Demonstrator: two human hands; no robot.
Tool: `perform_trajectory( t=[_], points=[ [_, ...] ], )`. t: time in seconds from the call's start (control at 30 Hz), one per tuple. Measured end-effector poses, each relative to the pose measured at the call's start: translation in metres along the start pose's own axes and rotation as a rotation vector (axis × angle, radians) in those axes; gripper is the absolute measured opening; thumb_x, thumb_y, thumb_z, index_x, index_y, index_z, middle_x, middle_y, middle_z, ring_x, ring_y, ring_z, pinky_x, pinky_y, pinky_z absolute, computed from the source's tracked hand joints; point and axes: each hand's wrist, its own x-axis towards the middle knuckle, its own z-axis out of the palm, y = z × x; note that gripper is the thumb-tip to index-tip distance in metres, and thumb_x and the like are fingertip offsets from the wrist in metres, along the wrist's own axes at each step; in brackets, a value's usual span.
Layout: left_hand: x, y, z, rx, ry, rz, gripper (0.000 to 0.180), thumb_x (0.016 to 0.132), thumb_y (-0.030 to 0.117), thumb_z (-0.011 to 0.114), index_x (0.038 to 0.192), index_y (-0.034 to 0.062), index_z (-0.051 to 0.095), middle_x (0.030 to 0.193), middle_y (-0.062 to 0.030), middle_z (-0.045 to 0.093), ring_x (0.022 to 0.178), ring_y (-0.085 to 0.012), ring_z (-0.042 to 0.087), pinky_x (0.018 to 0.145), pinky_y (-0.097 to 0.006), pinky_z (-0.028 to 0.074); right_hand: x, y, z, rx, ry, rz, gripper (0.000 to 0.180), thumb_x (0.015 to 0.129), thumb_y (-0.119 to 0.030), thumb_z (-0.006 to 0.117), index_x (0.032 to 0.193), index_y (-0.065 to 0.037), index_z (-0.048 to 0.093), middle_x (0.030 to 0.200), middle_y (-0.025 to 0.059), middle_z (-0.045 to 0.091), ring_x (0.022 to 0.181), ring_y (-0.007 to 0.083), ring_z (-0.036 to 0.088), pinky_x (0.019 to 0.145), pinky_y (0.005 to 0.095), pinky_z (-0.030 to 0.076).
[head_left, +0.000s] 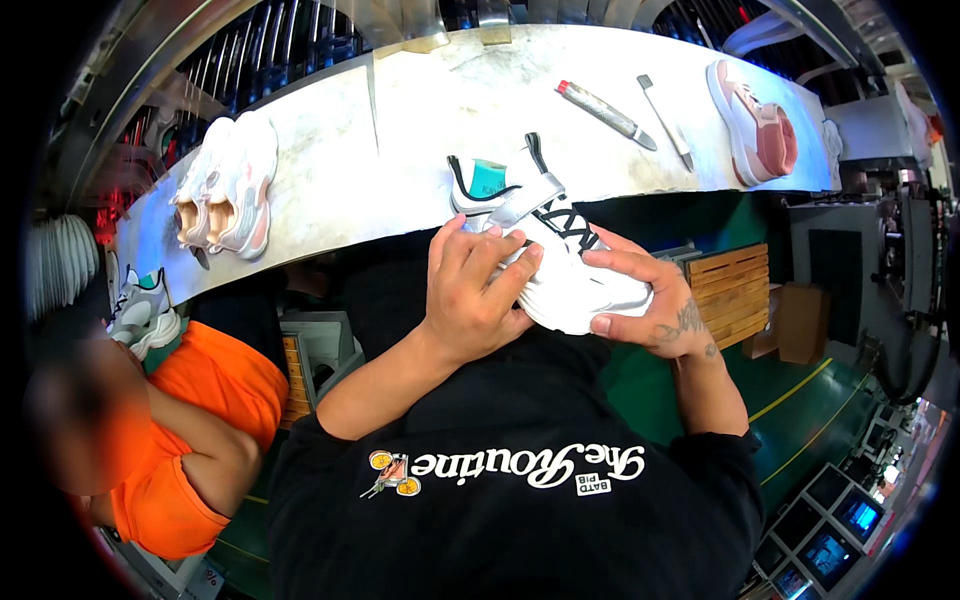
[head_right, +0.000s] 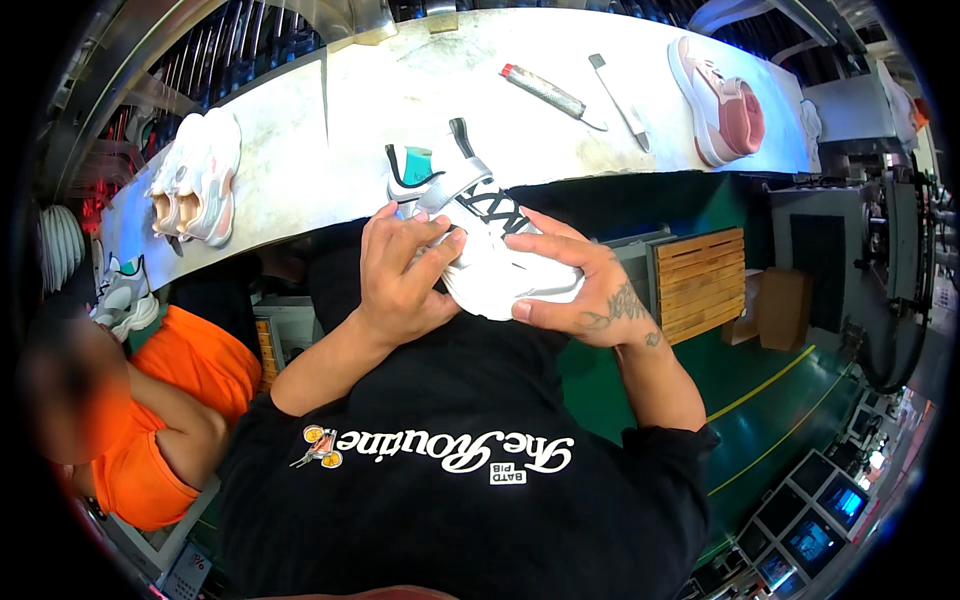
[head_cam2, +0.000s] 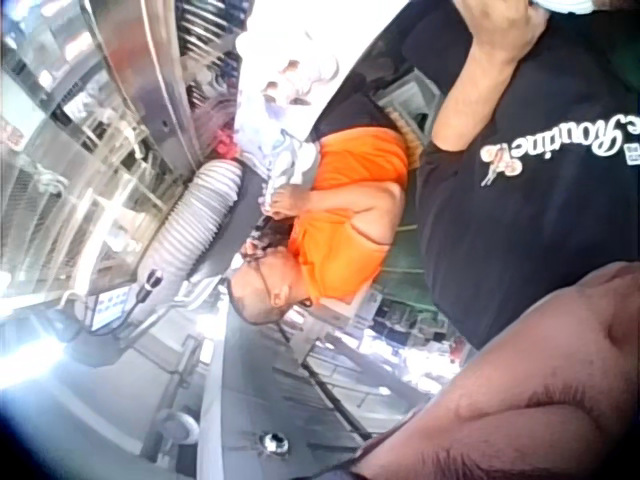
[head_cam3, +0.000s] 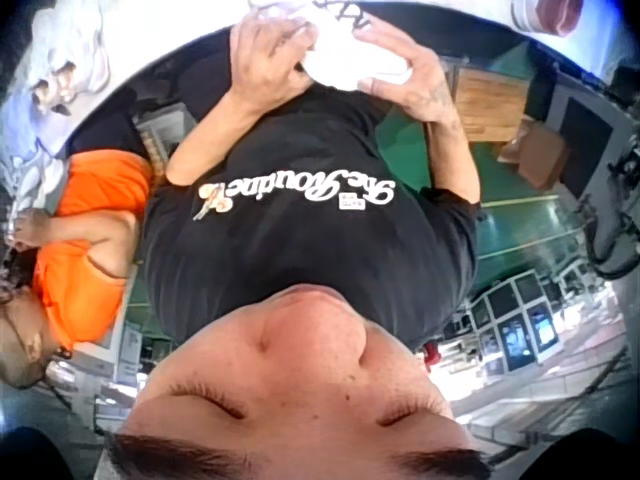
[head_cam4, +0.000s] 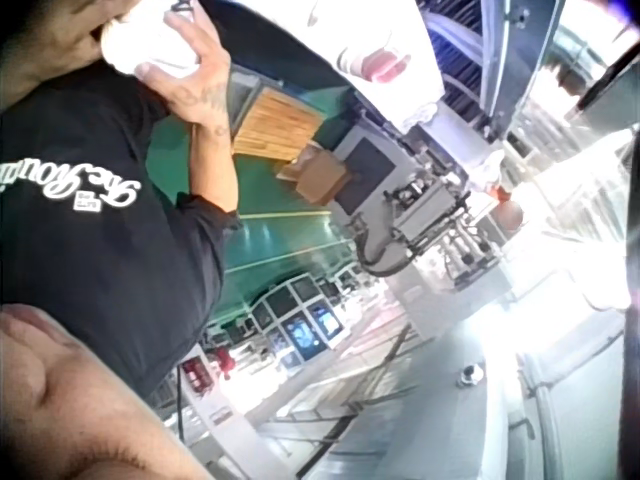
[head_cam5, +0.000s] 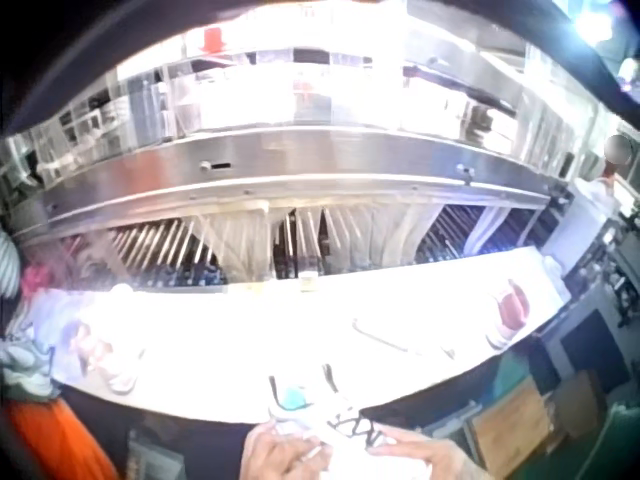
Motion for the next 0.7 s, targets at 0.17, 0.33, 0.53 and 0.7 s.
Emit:
perform_trajectory(
  t=[0.17, 0.33, 0.53, 0.7],
  points=[
    [-0.002, 0.0, -0.002, 0.028, -0.01, 0.035, 0.052, 0.068, 0.023, 0.092, 0.117, 0.0102, 0.08, 0.12, -0.0071, 0.073, 0.11, -0.0309, 0.068, 0.106, -0.059, 0.05, 0.0, -0.007, 0.002, -0.035, 0.003, -0.013, 0.086, 0.076, -0.02, 0.099, 0.153, -0.005, 0.065, 0.165, 0.0222, 0.053, 0.15, 0.033, 0.054, 0.123, 0.0414, 0.043],
    [-0.004, -0.007, -0.011, -0.027, 0.079, -0.007, 0.057, 0.067, 0.024, 0.095, 0.119, 0.0093, 0.078, 0.12, -0.008, 0.072, 0.11, -0.0317, 0.069, 0.101, -0.057, 0.051, 0.016, -0.016, 0.004, -0.222, -0.032, -0.15, 0.093, 0.072, -0.03, 0.101, 0.153, -0.003, 0.065, 0.16, 0.0276, 0.057, 0.149, 0.036, 0.057, 0.122, 0.0439, 0.045],
    [-0.011, -0.029, -0.053, 0.129, 0.14, -0.043, 0.056, 0.066, 0.024, 0.096, 0.118, 0.0098, 0.078, 0.123, -0.008, 0.072, 0.112, -0.0332, 0.069, 0.105, -0.059, 0.05, 0.063, -0.037, 0.032, -0.29, -0.153, -0.241, 0.092, 0.073, -0.035, 0.099, 0.153, -0.002, 0.065, 0.157, 0.0326, 0.058, 0.147, 0.0392, 0.059, 0.121, 0.0438, 0.046],
    [-0.023, -0.036, -0.049, 0.078, 0.159, -0.119, 0.056, 0.066, 0.023, 0.096, 0.118, 0.0099, 0.078, 0.125, -0.0082, 0.07, 0.107, -0.0354, 0.068, 0.113, -0.067, 0.045, 0.085, -0.052, 0.033, -0.339, -0.272, -0.014, 0.108, 0.076, -0.045, 0.096, 0.162, 0.002, 0.05, 0.156, 0.0336, 0.058, 0.145, 0.0427, 0.06, 0.121, 0.0457, 0.047]
  ],
)
